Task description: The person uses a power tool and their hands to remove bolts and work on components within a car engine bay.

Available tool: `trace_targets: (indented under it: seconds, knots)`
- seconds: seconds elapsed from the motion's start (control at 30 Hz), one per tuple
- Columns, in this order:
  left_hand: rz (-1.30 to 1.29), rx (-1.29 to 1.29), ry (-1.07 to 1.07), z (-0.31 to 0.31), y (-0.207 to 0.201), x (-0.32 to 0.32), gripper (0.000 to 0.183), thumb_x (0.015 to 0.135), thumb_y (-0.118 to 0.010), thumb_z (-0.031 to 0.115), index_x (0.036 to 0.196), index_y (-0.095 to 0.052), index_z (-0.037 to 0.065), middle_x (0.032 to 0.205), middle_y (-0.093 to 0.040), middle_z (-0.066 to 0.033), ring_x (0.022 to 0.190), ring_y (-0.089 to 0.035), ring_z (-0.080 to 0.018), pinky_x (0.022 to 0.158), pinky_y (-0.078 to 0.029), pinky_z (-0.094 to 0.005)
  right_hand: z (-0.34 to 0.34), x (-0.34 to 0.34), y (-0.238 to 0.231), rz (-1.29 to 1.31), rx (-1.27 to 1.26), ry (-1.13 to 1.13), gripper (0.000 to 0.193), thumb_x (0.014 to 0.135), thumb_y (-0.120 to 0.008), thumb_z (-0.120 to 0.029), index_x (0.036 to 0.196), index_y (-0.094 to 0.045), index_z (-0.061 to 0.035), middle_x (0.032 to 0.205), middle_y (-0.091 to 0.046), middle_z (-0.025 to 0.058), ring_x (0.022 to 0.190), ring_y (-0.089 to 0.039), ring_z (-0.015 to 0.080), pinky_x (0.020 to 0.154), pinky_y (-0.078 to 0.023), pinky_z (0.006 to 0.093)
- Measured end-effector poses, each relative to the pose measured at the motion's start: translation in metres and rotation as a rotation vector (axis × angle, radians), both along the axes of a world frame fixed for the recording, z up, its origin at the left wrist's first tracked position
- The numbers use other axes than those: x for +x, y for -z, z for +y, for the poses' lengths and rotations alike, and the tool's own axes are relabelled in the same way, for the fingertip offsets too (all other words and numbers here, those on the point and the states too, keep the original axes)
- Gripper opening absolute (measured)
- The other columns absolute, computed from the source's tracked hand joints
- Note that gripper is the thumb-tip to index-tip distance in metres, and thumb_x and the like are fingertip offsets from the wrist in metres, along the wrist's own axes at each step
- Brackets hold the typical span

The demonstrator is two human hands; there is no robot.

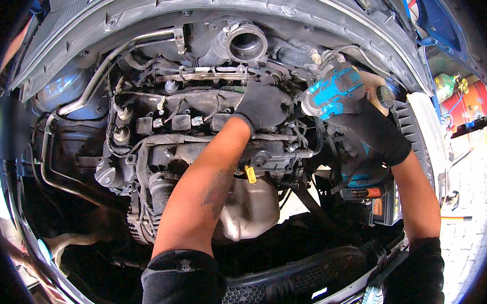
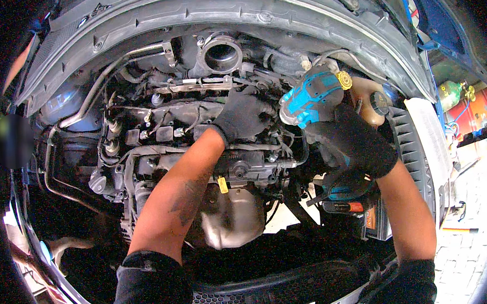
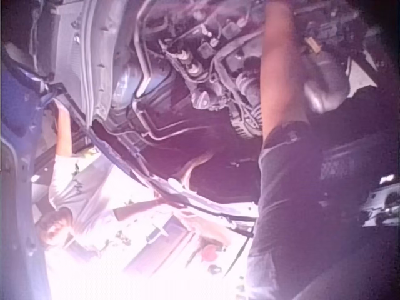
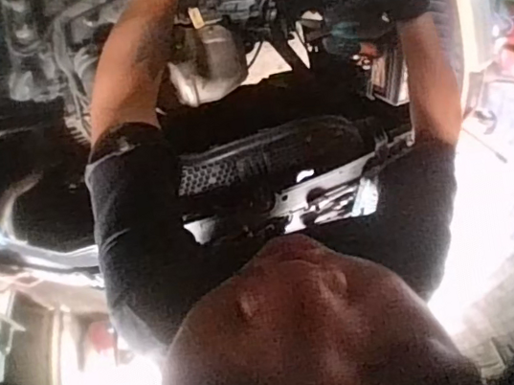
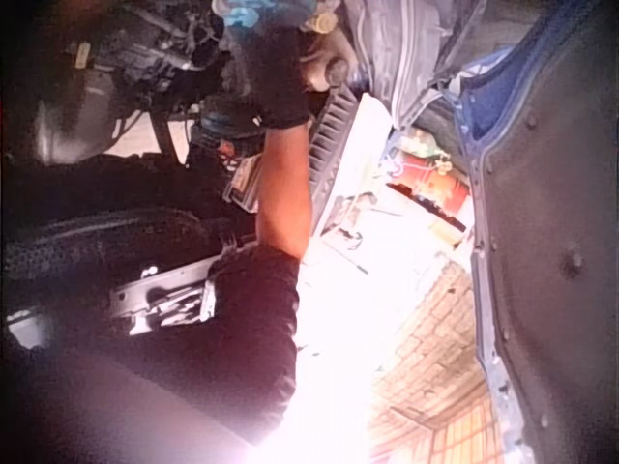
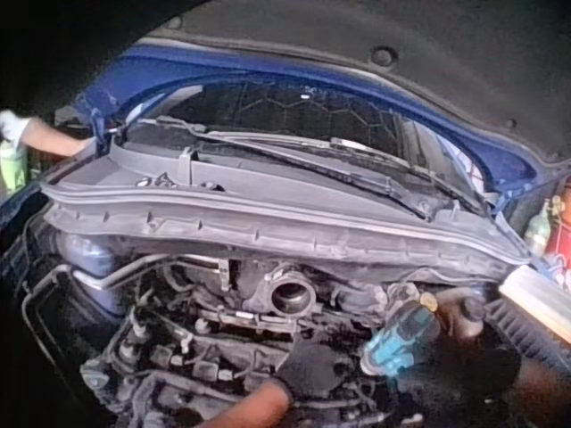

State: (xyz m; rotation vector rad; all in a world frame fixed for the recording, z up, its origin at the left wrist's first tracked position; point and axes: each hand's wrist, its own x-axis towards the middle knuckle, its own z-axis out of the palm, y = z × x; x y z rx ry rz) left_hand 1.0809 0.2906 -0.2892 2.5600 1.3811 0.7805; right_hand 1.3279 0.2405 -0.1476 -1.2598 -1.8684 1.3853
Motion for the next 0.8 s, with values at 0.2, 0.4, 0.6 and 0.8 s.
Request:
trace_targets:
  seconds: [0.2,0.4,0.6,0.8]
  knots:
    - [-0.016,0.037,0.005,0.0,0.003,-0.001,0.019,0.071,-0.066,0.039,0.086,-0.076,0.031,0.088,-0.072,-0.0026,0.105,-0.058,-0.0271,0.084,-0.038,-0.0512,0.031,0.0,-0.04,-0.68,0.638,-0.708,0.052,0.077,-0.076,-0.014,0.126,-0.059,-0.0093,0.131,-0.056,0.0078,0.122,-0.051,0.0197,0.103,-0.041,0.0356]
    - [0.006,0.001,-0.005,-0.001,-0.003,0.001,0.021,0.071,-0.066,0.035,0.077,-0.073,0.016,0.082,-0.07,-0.0083,0.104,-0.058,-0.0309,0.079,-0.038,-0.0524,0.029,-0.009,-0.003,-0.485,0.425,-0.46,0.04,0.083,-0.074,-0.02,0.12,-0.062,-0.0097,0.115,-0.064,0.0074,0.104,-0.061,0.0187,0.091,-0.049,0.0368]
    - [-0.007,-0.019,-0.044,-0.003,-0.001,-0.002,0.022,0.071,-0.063,0.034,0.081,-0.075,0.019,0.089,-0.072,-0.0064,0.105,-0.058,-0.0286,0.085,-0.039,-0.0497,-0.025,-0.066,-0.017,-0.261,-0.263,0.08,0.028,0.09,-0.068,-0.026,0.113,-0.063,-0.0096,0.09,-0.068,0.0038,0.071,-0.065,0.0146,0.063,-0.053,0.0304]
    - [-0.002,-0.031,-0.052,-0.002,-0.009,0.002,0.025,0.071,-0.063,0.034,0.077,-0.074,0.013,0.083,-0.071,-0.0096,0.104,-0.059,-0.0297,0.084,-0.041,-0.0483,-0.022,-0.071,-0.016,-0.234,-0.383,0.168,0.022,0.089,-0.067,-0.026,0.094,-0.065,-0.0038,0.072,-0.064,0.0056,0.056,-0.062,0.0145,0.052,-0.05,0.0303]
